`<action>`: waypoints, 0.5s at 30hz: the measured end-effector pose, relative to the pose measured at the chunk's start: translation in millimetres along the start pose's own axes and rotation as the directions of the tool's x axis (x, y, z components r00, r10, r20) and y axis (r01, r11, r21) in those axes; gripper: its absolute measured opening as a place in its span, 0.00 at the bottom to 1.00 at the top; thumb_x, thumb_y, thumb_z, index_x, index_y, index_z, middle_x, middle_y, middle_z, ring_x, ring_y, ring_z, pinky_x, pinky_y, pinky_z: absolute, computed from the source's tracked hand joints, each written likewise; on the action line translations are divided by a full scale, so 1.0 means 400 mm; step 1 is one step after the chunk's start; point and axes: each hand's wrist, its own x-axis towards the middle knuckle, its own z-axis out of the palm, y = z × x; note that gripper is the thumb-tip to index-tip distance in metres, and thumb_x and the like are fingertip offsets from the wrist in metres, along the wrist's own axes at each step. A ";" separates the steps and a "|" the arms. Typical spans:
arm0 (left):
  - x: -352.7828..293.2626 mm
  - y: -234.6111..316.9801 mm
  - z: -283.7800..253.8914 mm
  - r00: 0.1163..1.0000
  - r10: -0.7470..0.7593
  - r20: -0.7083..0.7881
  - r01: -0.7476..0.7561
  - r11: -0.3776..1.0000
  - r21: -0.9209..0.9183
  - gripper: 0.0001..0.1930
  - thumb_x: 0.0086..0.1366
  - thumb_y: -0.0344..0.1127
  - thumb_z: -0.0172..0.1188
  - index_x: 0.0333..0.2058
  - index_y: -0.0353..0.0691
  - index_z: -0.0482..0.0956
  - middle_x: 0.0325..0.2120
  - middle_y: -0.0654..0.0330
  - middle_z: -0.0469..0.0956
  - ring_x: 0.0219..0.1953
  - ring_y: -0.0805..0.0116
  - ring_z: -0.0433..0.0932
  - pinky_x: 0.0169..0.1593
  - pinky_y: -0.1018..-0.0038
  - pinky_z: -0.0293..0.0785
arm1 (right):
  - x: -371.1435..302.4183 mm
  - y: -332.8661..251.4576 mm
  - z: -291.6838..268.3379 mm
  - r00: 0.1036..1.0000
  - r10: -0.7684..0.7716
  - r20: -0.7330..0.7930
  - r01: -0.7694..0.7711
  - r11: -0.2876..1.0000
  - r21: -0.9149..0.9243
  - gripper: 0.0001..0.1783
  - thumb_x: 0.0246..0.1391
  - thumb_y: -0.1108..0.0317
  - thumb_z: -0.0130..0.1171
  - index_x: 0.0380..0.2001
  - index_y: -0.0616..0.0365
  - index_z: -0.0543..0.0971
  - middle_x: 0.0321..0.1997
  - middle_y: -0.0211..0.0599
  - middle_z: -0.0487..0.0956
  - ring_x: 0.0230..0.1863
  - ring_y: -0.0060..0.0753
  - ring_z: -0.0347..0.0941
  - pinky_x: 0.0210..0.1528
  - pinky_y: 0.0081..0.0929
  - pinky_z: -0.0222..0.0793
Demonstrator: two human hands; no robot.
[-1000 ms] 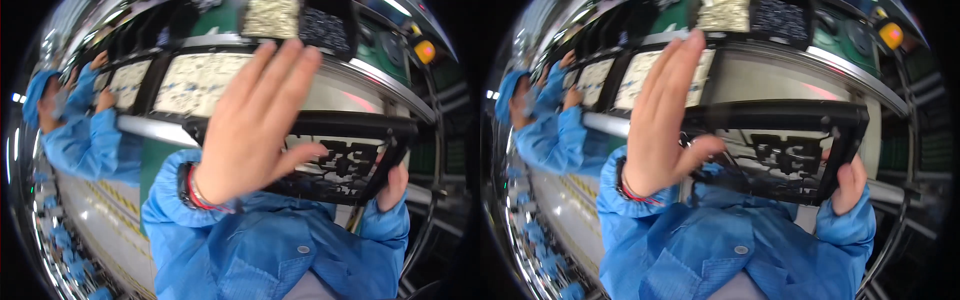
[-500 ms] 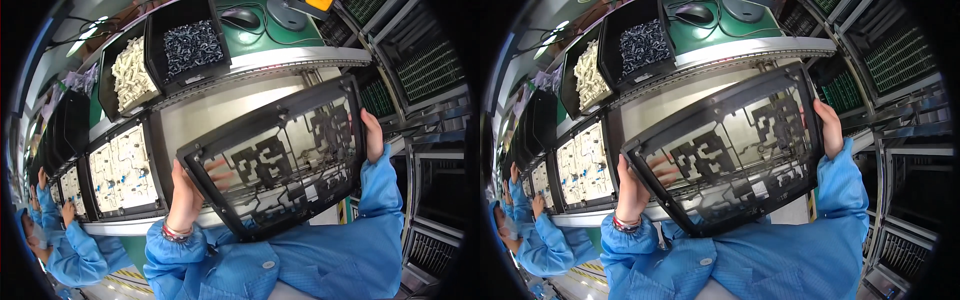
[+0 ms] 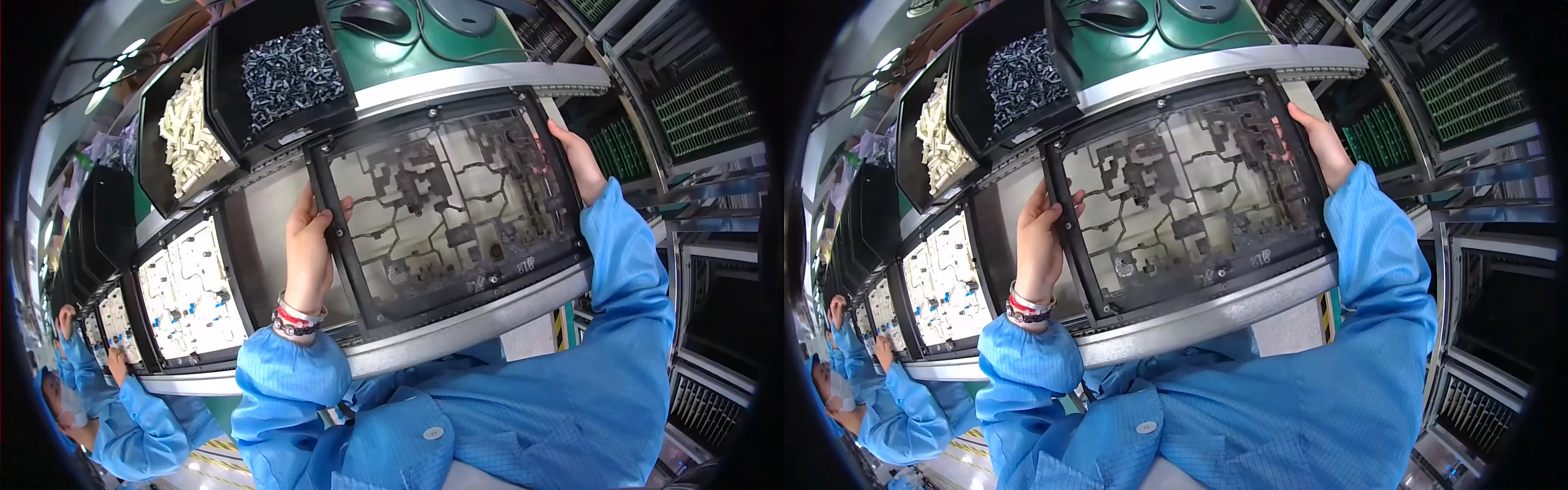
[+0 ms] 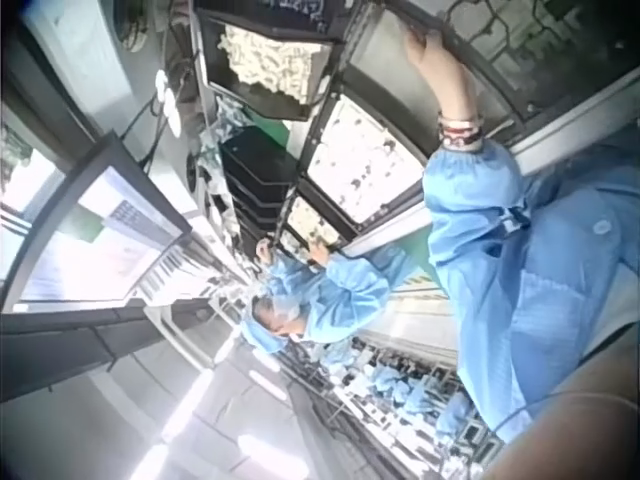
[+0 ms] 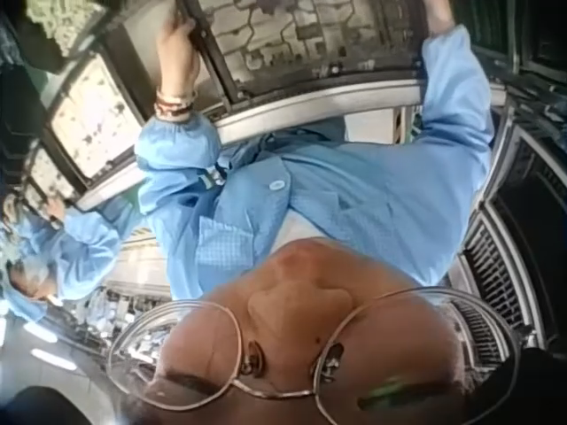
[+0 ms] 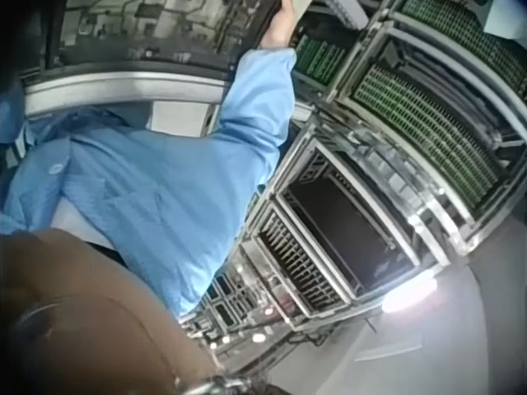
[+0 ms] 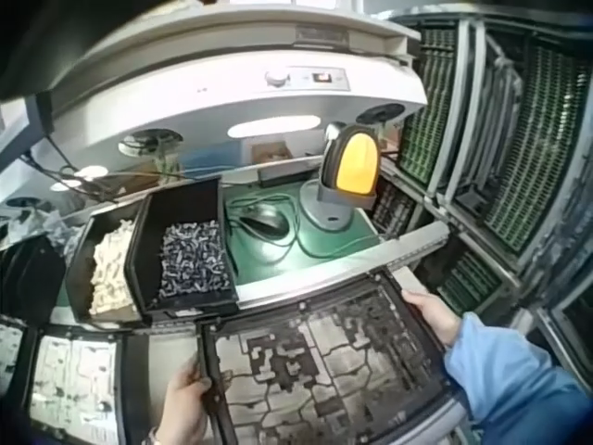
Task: The person assembles electronic components onto circuit board panels by hand at a factory workstation, using a barcode scanner to track components from a component tray and placing them into a mounting jig.
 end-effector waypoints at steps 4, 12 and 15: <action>-0.001 -0.014 -0.015 0.999 0.024 -0.035 -0.023 0.999 0.041 0.27 0.62 0.21 0.39 0.61 0.34 0.51 0.45 0.53 0.71 0.42 0.68 0.74 0.44 0.79 0.69 | 0.027 0.014 -0.015 0.999 0.039 0.020 -0.040 0.999 0.027 0.22 0.57 0.48 0.49 0.36 0.57 0.76 0.25 0.25 0.72 0.24 0.19 0.66 0.30 0.20 0.69; -0.098 -0.052 -0.006 0.977 -0.171 -0.125 0.176 0.984 0.022 0.19 0.66 0.44 0.45 0.51 0.40 0.66 0.50 0.58 0.70 0.48 0.67 0.69 0.53 0.71 0.60 | -0.288 0.010 -0.172 0.350 -0.931 -0.106 0.751 0.346 -0.562 0.17 0.62 0.68 0.40 0.37 0.70 0.75 0.33 0.40 0.78 0.38 0.29 0.73 0.45 0.21 0.66; -0.103 -0.022 -0.022 0.981 -0.163 -0.103 0.169 0.985 0.046 0.16 0.65 0.43 0.46 0.45 0.39 0.67 0.41 0.56 0.71 0.46 0.69 0.69 0.53 0.76 0.61 | -0.364 0.223 -0.290 0.119 -0.787 -0.605 0.658 0.519 -0.545 0.18 0.61 0.66 0.43 0.24 0.65 0.76 0.23 0.36 0.76 0.28 0.25 0.72 0.30 0.17 0.61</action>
